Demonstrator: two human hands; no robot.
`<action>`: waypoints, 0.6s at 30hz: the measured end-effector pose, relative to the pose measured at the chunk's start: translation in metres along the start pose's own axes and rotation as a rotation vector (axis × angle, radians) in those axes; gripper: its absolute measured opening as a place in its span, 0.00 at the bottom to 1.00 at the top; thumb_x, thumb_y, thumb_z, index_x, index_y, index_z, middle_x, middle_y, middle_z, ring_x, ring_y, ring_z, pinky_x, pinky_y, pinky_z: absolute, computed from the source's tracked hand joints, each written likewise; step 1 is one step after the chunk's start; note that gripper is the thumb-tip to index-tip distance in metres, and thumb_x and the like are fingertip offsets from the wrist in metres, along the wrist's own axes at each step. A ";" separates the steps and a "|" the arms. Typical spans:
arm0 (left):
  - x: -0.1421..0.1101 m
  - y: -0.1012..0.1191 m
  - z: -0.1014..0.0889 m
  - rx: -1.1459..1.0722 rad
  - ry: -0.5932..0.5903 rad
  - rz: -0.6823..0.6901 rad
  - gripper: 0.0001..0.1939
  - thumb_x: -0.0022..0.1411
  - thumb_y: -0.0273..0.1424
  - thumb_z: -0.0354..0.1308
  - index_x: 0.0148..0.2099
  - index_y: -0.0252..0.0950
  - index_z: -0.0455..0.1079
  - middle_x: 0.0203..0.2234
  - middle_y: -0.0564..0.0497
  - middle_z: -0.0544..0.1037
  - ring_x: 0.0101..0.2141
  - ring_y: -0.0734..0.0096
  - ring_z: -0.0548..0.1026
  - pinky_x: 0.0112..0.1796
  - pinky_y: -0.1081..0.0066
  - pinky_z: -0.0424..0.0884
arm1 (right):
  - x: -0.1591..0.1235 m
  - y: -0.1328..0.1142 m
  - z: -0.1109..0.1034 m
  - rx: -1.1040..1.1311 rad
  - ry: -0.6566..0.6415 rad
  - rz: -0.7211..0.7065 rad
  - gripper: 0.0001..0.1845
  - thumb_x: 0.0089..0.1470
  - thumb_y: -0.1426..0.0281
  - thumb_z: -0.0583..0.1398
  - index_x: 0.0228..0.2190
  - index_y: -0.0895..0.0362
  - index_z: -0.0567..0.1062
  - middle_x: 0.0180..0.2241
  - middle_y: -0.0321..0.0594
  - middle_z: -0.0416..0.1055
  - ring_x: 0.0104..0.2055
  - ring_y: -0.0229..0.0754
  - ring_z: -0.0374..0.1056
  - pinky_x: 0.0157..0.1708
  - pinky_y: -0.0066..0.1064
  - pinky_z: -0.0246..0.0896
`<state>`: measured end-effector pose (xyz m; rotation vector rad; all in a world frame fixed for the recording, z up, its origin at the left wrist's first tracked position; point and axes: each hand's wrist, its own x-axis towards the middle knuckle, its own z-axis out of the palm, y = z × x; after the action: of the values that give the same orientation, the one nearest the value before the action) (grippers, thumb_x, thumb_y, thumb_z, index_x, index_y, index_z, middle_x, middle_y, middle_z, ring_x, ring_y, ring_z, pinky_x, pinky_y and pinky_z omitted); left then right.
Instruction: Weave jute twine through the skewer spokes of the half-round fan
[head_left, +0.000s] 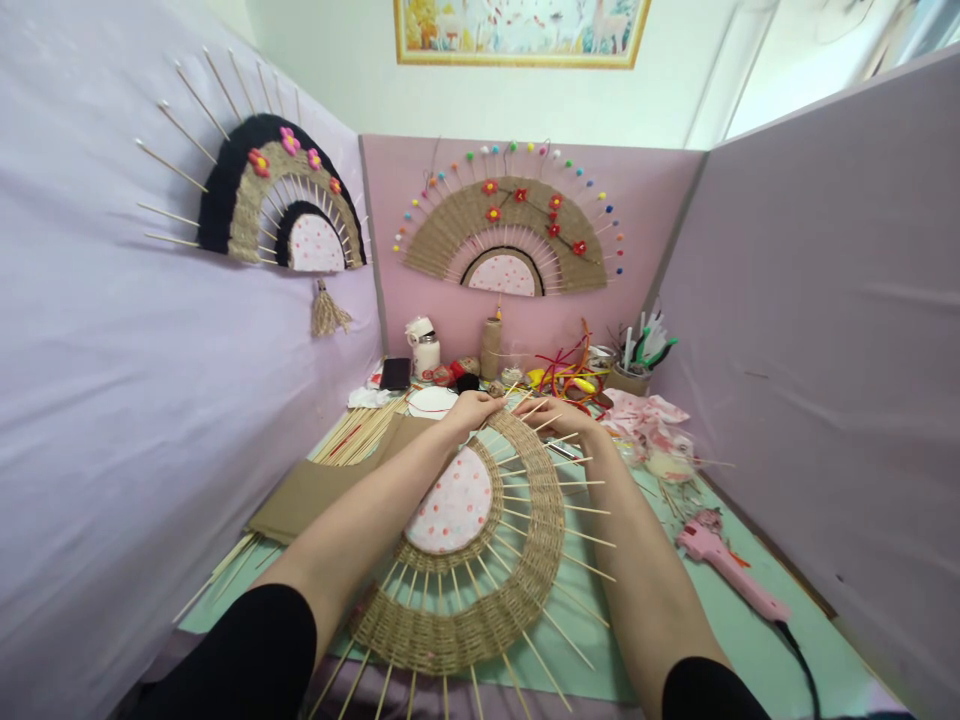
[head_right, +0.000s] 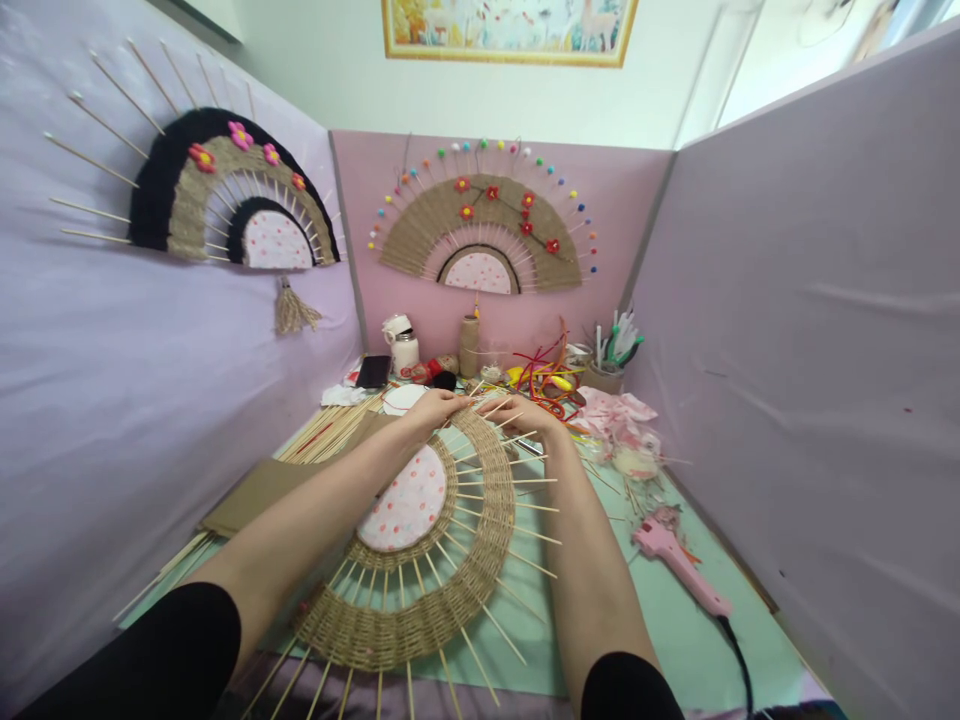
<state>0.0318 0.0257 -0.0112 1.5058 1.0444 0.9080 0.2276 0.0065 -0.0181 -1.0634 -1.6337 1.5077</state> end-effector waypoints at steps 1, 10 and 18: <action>0.000 0.000 0.000 -0.014 0.007 0.006 0.20 0.43 0.45 0.64 0.20 0.33 0.66 0.10 0.58 0.59 0.13 0.83 0.53 0.17 0.74 0.46 | 0.000 0.000 -0.001 -0.002 0.001 0.002 0.20 0.39 0.62 0.66 0.34 0.60 0.76 0.19 0.30 0.64 0.16 0.25 0.48 0.15 0.21 0.37; -0.005 0.007 -0.003 -0.185 -0.018 -0.084 0.16 0.49 0.41 0.61 0.25 0.31 0.71 0.12 0.56 0.64 0.14 0.83 0.55 0.17 0.75 0.46 | -0.007 -0.003 -0.006 0.096 0.075 -0.026 0.17 0.36 0.63 0.67 0.30 0.60 0.75 0.12 0.24 0.51 0.15 0.26 0.42 0.17 0.23 0.38; -0.014 0.019 -0.002 -0.300 -0.058 -0.174 0.08 0.48 0.32 0.62 0.28 0.32 0.68 0.18 0.54 0.70 0.19 0.79 0.66 0.21 0.78 0.61 | -0.011 -0.004 -0.012 0.058 0.103 -0.055 0.15 0.38 0.64 0.66 0.29 0.59 0.75 0.15 0.27 0.55 0.17 0.28 0.47 0.18 0.23 0.43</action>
<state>0.0282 0.0112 0.0071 1.1665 0.9346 0.8507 0.2429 0.0022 -0.0127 -1.0393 -1.5267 1.4326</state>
